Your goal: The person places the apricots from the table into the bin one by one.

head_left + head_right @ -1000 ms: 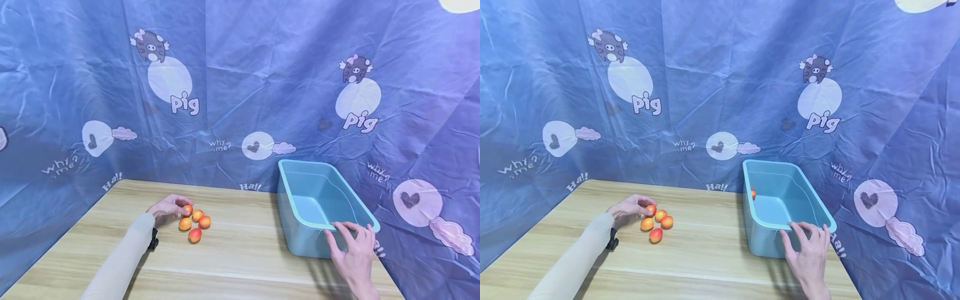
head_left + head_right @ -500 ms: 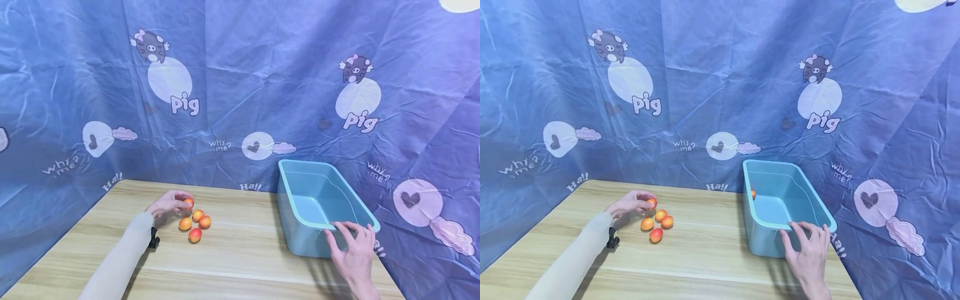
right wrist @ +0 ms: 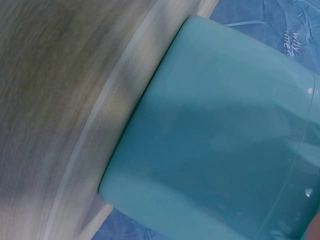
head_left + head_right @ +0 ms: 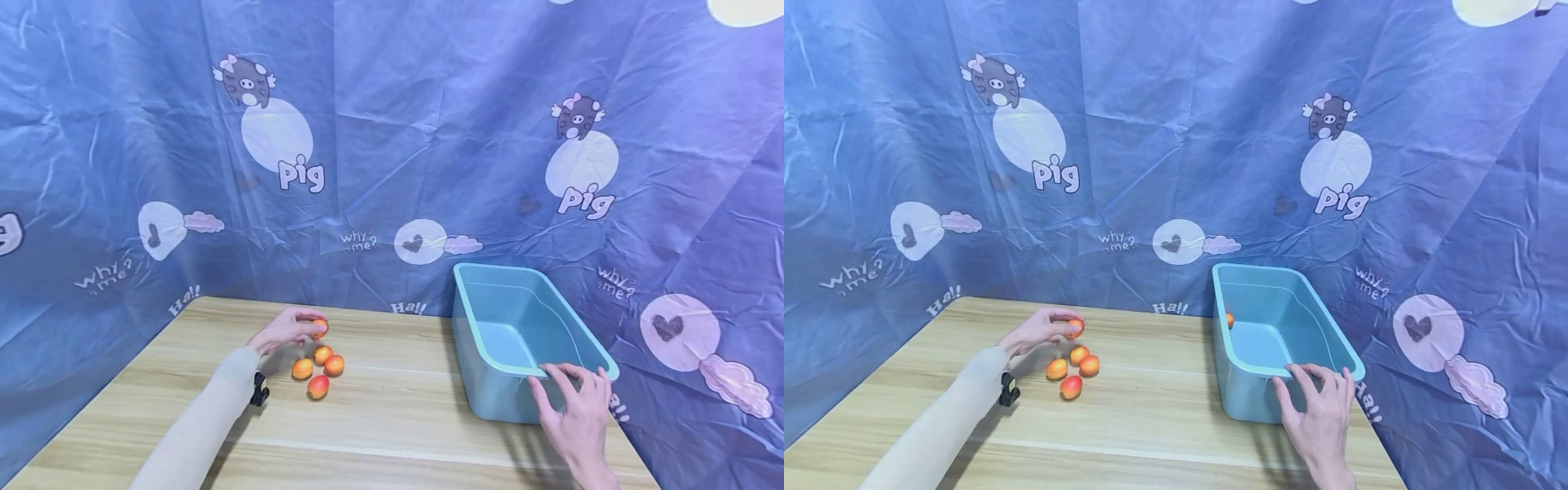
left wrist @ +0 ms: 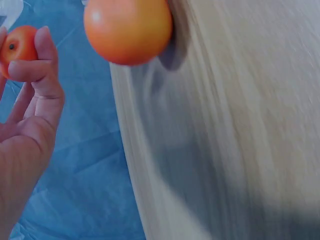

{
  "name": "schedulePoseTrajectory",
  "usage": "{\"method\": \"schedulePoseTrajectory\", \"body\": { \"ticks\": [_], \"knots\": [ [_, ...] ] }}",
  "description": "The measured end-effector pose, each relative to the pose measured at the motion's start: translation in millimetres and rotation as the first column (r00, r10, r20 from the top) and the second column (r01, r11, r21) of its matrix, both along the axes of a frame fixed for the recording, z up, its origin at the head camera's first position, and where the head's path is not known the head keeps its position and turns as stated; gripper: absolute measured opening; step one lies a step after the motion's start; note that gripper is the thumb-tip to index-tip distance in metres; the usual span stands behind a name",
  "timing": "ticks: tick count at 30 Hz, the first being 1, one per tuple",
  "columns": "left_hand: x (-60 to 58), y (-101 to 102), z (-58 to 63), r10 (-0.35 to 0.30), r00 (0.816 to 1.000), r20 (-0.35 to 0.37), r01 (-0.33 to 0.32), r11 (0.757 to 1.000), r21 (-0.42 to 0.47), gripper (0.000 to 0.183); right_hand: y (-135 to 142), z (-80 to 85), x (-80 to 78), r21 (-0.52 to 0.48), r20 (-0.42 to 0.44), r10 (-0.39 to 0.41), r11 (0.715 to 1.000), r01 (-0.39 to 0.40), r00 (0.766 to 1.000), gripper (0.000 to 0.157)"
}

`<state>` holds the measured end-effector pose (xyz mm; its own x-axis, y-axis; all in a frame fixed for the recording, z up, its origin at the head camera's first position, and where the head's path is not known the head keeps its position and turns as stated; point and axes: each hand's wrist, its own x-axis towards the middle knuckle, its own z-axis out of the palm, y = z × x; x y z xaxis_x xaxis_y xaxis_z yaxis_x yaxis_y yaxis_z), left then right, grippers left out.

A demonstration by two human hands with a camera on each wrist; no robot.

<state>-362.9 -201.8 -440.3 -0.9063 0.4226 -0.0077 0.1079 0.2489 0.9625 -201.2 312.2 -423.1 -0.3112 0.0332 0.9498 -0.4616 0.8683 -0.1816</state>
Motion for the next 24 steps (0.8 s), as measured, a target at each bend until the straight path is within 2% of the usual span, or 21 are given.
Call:
{"method": "schedulePoseTrajectory", "body": {
  "ticks": [3,8,18,24],
  "knots": [
    [-0.1,5.0,3.6,0.003,1.000,0.004,-0.003,1.000,0.000,0.046,0.1,-0.2,-0.3,-0.003,-0.007,0.001,1.000,-0.001,1.000,0.056],
    [-0.2,10.4,9.3,-0.022,0.999,-0.033,0.022,1.000,0.001,0.042,0.3,-0.2,-1.1,-0.004,-0.010,0.004,1.000,-0.004,1.000,0.055],
    [3.9,24.1,19.8,-0.068,0.995,-0.070,0.067,0.998,-0.014,0.048,1.1,-1.4,-1.0,-0.003,0.000,0.005,1.000,-0.005,1.000,0.056],
    [6.1,33.3,24.0,-0.091,0.992,-0.088,0.093,0.995,0.028,0.052,1.0,-2.0,-1.8,-0.001,-0.009,0.005,1.000,-0.005,1.000,0.056]
  ]
}}
